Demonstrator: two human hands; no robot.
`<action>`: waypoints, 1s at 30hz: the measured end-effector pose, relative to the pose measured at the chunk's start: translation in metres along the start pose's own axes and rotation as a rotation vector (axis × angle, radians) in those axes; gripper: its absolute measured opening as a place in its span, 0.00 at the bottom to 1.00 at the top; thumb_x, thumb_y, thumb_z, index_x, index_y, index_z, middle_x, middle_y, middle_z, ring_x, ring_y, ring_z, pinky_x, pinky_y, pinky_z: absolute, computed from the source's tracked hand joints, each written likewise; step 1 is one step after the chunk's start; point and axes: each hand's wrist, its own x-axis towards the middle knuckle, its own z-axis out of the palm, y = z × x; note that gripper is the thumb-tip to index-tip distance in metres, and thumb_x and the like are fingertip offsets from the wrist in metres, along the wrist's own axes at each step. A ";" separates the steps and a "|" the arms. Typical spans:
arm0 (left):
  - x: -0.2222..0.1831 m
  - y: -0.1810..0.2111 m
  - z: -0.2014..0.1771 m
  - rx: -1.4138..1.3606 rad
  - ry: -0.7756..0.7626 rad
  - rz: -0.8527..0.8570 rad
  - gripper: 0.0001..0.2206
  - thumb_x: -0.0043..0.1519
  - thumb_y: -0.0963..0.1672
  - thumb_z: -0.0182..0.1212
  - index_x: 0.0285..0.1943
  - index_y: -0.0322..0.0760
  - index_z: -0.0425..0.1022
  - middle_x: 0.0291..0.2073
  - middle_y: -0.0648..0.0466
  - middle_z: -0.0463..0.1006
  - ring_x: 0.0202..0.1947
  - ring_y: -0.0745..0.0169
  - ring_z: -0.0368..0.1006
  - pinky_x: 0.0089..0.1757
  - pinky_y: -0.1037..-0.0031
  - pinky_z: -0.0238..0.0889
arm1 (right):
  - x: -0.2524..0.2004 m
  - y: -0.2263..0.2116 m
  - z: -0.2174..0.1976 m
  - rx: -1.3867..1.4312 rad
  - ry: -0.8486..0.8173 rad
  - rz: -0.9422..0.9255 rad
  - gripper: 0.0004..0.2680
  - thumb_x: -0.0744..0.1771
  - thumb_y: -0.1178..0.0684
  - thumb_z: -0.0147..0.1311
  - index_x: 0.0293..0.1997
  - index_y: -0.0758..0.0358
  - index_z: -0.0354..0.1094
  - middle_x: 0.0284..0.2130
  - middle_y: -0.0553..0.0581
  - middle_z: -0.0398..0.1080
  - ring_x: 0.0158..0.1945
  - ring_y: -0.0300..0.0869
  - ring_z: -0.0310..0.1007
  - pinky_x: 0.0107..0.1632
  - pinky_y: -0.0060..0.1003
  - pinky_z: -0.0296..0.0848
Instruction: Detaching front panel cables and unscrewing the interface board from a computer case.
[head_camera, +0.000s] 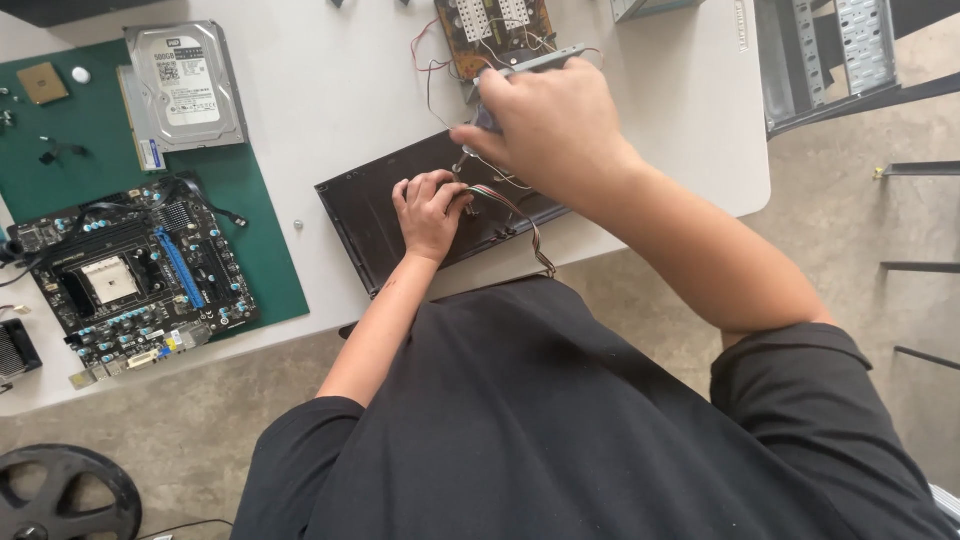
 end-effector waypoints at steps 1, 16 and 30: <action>0.001 0.000 0.000 -0.004 0.013 0.003 0.06 0.64 0.51 0.73 0.43 0.54 0.83 0.49 0.65 0.78 0.52 0.62 0.73 0.60 0.56 0.51 | 0.002 0.004 -0.015 0.093 -0.103 -0.110 0.19 0.67 0.29 0.64 0.49 0.49 0.62 0.36 0.53 0.62 0.30 0.49 0.70 0.27 0.44 0.69; 0.006 0.003 -0.006 -0.030 0.020 -0.007 0.06 0.64 0.50 0.74 0.43 0.54 0.84 0.49 0.66 0.78 0.51 0.61 0.73 0.59 0.57 0.50 | -0.012 -0.015 0.026 -0.111 0.148 -0.034 0.17 0.72 0.30 0.58 0.42 0.50 0.63 0.16 0.37 0.62 0.15 0.35 0.62 0.18 0.34 0.54; 0.005 0.002 -0.004 -0.045 0.035 -0.009 0.05 0.63 0.50 0.74 0.41 0.55 0.83 0.47 0.67 0.78 0.49 0.62 0.73 0.58 0.59 0.50 | -0.005 0.008 0.004 -0.047 -0.003 -0.360 0.16 0.73 0.33 0.62 0.43 0.53 0.64 0.34 0.46 0.65 0.18 0.39 0.66 0.16 0.35 0.62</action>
